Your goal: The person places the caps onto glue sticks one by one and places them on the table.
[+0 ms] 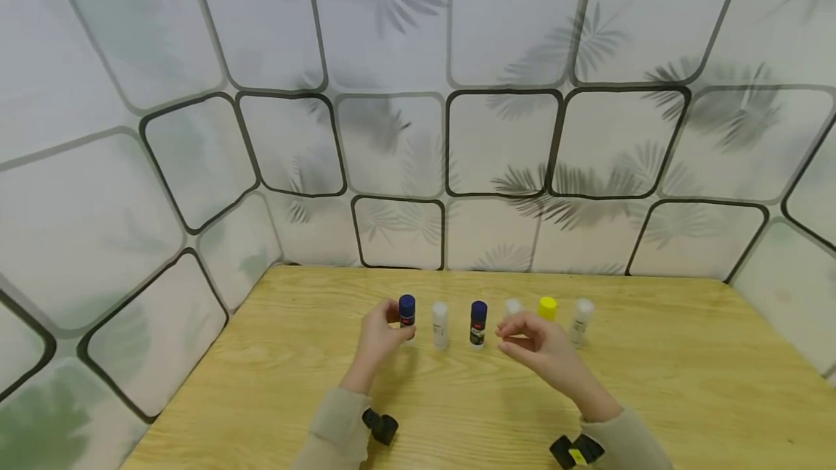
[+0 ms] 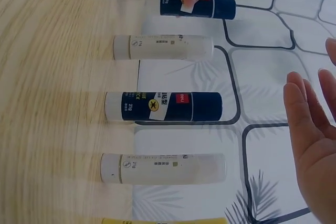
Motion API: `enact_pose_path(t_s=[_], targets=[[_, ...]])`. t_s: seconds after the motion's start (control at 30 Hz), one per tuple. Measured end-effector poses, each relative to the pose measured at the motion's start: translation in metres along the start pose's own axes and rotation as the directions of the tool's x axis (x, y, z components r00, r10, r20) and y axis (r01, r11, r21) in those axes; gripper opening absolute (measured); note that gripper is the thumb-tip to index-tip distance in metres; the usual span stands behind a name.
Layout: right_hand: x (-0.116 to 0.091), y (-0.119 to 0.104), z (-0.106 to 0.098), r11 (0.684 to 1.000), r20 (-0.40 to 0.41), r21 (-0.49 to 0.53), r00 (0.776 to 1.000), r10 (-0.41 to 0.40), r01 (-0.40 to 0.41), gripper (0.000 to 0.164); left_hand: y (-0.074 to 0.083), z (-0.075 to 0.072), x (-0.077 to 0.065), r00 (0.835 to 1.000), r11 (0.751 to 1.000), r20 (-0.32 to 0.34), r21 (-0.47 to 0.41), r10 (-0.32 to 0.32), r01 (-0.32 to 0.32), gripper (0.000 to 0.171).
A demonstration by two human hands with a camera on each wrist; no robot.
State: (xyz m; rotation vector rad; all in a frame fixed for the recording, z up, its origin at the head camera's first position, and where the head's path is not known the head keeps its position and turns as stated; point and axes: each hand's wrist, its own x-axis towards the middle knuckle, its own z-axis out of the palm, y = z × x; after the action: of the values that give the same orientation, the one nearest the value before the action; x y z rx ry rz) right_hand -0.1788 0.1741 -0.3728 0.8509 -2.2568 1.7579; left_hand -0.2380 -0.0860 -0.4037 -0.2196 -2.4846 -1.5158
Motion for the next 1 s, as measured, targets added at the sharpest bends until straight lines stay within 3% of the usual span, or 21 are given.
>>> enact_pose_path(t_s=[0.23,0.43,1.0], targets=[[-0.004,0.0,-0.002,0.999,0.001,-0.019,1.0,0.026,-0.026,0.014,-0.008,0.002,0.005,0.999,0.999,0.029,0.025,-0.045,0.044,0.024],[-0.003,0.002,-0.002,0.995,0.007,-0.104,1.0,-0.003,0.003,0.013,-0.009,0.003,0.009,0.995,0.996,0.056,0.013,-0.086,0.085,0.027],[-0.005,0.008,0.002,0.968,0.016,-0.25,1.0,-0.02,0.024,0.01,-0.015,0.007,0.013,0.992,0.996,0.091,-0.007,-0.083,0.084,0.027]])
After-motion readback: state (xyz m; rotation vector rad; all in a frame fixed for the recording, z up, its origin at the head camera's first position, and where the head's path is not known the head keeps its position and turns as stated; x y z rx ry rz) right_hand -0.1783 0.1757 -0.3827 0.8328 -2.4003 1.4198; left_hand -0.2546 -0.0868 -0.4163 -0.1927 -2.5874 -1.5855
